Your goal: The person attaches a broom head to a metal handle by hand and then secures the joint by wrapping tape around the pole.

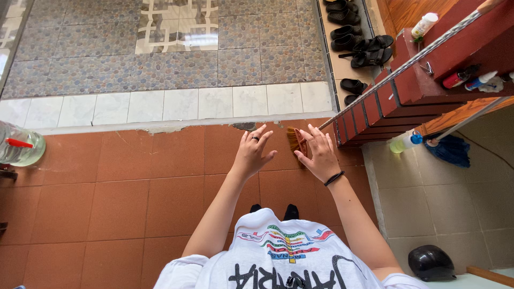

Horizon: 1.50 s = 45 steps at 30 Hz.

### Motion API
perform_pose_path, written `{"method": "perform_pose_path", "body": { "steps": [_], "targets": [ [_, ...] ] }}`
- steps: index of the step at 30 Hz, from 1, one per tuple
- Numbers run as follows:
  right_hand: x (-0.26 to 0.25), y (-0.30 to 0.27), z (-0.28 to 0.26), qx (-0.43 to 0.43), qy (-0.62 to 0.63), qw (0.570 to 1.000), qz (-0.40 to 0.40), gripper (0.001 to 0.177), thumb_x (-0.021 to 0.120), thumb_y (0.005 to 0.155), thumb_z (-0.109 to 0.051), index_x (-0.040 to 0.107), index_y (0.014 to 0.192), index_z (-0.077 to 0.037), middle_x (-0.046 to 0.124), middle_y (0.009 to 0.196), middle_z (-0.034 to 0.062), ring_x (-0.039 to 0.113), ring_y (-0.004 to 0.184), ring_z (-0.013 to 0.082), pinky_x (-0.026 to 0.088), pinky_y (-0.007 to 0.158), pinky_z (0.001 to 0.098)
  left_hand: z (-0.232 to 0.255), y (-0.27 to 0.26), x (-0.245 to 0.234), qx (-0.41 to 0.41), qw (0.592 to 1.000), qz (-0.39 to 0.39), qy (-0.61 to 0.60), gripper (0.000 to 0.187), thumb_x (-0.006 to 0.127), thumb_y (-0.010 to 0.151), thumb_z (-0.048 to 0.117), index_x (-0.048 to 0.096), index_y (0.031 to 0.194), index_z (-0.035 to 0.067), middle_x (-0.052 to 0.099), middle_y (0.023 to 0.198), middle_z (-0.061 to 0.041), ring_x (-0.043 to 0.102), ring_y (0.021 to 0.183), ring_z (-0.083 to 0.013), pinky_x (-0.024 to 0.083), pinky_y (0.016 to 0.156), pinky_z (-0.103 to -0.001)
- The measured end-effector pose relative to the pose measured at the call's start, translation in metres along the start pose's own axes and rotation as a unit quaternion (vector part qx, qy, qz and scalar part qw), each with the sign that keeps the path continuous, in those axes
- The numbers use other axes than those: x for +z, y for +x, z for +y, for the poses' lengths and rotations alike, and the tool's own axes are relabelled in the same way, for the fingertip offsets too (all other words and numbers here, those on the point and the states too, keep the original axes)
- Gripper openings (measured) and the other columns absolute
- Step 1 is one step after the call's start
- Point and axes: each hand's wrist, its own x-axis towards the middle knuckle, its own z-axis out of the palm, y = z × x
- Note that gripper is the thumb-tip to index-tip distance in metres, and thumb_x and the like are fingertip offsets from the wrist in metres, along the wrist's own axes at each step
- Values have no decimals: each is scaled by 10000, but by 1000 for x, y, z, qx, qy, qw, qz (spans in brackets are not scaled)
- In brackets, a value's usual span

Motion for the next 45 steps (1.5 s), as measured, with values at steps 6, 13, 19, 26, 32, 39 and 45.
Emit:
{"method": "perform_pose_path", "body": {
  "steps": [6, 13, 19, 26, 32, 39, 45],
  "targets": [
    [-11, -2, -11, 18, 22, 1000, 8, 681, 654, 942, -465, 411, 1527, -215, 389, 1592, 135, 354, 1492, 309, 266, 1218, 581, -2, 5, -4, 10, 1000, -4, -21, 653, 729, 908, 452, 518, 1435, 130, 496, 1509, -128, 491, 1363, -298, 323, 1168, -582],
    [-10, -8, -15, 36, 23, 999, 19, 691, 669, 939, -445, 412, 1526, -186, 380, 1593, 156, 364, 1479, 342, 284, 1212, 553, -3, 14, -7, 37, 999, -7, -4, 683, 744, 888, 467, 516, 1437, 131, 534, 1452, -99, 482, 1372, -288, 255, 1170, -634],
    [-10, -16, -21, 69, 27, 997, 33, 681, 671, 936, -431, 429, 1518, -173, 394, 1588, 164, 383, 1465, 348, 300, 1208, 527, -5, 22, -6, 55, 998, -3, -22, 665, 762, 869, 447, 536, 1414, 139, 596, 1398, -86, 485, 1377, -287, 259, 1171, -621],
    [-11, -27, -23, 120, 50, 990, 50, 674, 692, 930, -404, 444, 1508, -160, 409, 1580, 175, 433, 1424, 356, 387, 1148, 494, -9, 33, 4, 92, 993, -22, -65, 642, 767, 881, 389, 545, 1410, 101, 598, 1404, -132, 525, 1342, -315, 456, 1063, -461],
    [-20, -34, -16, 153, 55, 985, 60, 668, 708, 921, -378, 458, 1497, -148, 412, 1570, 181, 438, 1415, 373, 421, 1119, 484, 1, 53, 12, 121, 989, -39, -73, 637, 760, 877, 375, 539, 1395, 78, 592, 1401, -147, 527, 1328, -331, 486, 1020, -458],
    [-34, -35, 10, 194, 74, 975, 79, 660, 708, 920, -363, 461, 1491, -140, 415, 1573, 172, 447, 1415, 369, 440, 1105, 463, 17, 88, 26, 147, 985, -50, -73, 648, 771, 847, 354, 545, 1395, 93, 587, 1408, -125, 522, 1320, -316, 430, 1045, -467],
    [-43, -28, 55, 196, 82, 972, 99, 650, 703, 923, -358, 466, 1483, -129, 424, 1573, 175, 457, 1411, 375, 439, 1111, 465, 36, 129, 51, 150, 982, -62, -93, 609, 783, 840, 352, 569, 1364, 126, 603, 1392, -97, 540, 1299, -305, 431, 1025, -462]
  ]
}}
